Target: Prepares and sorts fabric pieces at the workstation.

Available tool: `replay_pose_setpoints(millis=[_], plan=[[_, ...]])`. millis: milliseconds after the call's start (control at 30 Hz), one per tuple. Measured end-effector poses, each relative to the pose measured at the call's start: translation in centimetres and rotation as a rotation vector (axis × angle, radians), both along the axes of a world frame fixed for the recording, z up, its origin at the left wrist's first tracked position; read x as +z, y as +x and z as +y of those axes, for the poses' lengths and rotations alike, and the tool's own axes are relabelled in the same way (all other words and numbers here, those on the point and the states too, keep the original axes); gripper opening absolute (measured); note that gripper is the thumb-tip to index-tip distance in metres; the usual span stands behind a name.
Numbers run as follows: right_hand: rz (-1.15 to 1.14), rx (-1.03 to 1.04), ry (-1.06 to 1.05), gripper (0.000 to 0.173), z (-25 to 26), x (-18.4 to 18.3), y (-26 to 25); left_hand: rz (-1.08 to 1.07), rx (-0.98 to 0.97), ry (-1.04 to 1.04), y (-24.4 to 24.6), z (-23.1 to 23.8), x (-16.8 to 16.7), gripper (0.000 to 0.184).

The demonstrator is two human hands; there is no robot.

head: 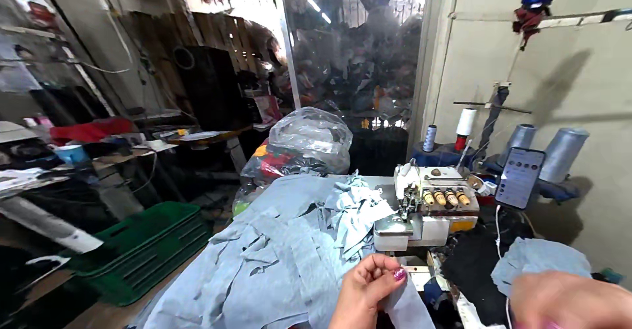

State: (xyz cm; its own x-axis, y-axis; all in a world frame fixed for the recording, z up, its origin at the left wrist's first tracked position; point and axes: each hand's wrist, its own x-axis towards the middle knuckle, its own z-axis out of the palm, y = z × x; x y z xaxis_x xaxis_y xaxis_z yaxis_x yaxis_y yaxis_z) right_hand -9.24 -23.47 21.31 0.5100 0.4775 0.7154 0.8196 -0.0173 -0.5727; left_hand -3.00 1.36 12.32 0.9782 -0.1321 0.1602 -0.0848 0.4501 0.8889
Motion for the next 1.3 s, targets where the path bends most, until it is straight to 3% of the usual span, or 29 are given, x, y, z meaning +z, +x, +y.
replay_pose_setpoints(millis=[100,200,300,467,567,667,767,833,967,1033,1100,1167,1233,1300], plan=[[-0.066,-0.065,0.002,0.015,2.0,-0.9,2.2,-0.100,-0.081,-0.003,0.0,-0.5,3.5,0.021],[-0.088,-0.116,-0.039,0.014,3.8,-1.6,3.0,-0.289,-0.058,0.104,0.7,-0.9,5.0,0.028],[-0.192,-0.299,-0.142,0.014,5.1,-2.2,3.8,-0.380,-0.040,0.218,1.6,-1.4,5.3,0.030],[-0.324,-0.614,-0.213,0.020,5.6,-4.1,5.9,-0.282,-0.166,0.228,2.0,-1.1,5.1,0.029],[-0.253,-0.707,-0.159,0.032,5.8,-4.8,6.2,-0.369,-0.304,0.211,2.1,-0.2,5.0,0.051],[0.022,-0.581,-0.085,0.051,5.9,-5.2,6.2,-0.560,-0.282,0.352,2.1,0.1,5.0,0.061],[0.142,-0.430,0.086,0.047,6.4,-6.4,6.7,-0.773,-0.127,0.572,2.3,0.4,4.5,0.057],[0.058,-0.478,0.160,0.037,6.9,-6.8,7.0,-0.698,-0.080,0.554,2.5,0.8,4.4,0.059],[0.009,-0.456,0.235,0.031,7.5,-6.9,8.1,-0.407,-0.089,0.232,3.1,0.5,3.0,0.072],[0.082,-0.411,0.227,0.033,7.6,-6.9,8.5,-0.356,-0.045,0.133,3.6,0.0,2.1,0.063],[0.202,-0.324,0.157,0.040,7.3,-6.5,8.8,-0.392,0.001,0.140,4.5,0.2,1.7,0.055],[0.227,-0.261,0.062,0.035,7.1,-5.9,9.6,-0.450,-0.021,0.185,5.4,0.7,1.6,0.052],[0.151,-0.262,0.040,0.021,6.8,-6.0,11.1,-0.451,-0.088,0.161,6.4,0.7,0.8,0.058],[0.091,-0.381,0.140,0.017,6.4,-7.4,13.1,-0.318,-0.212,0.161,7.4,0.5,-0.9,0.067]])
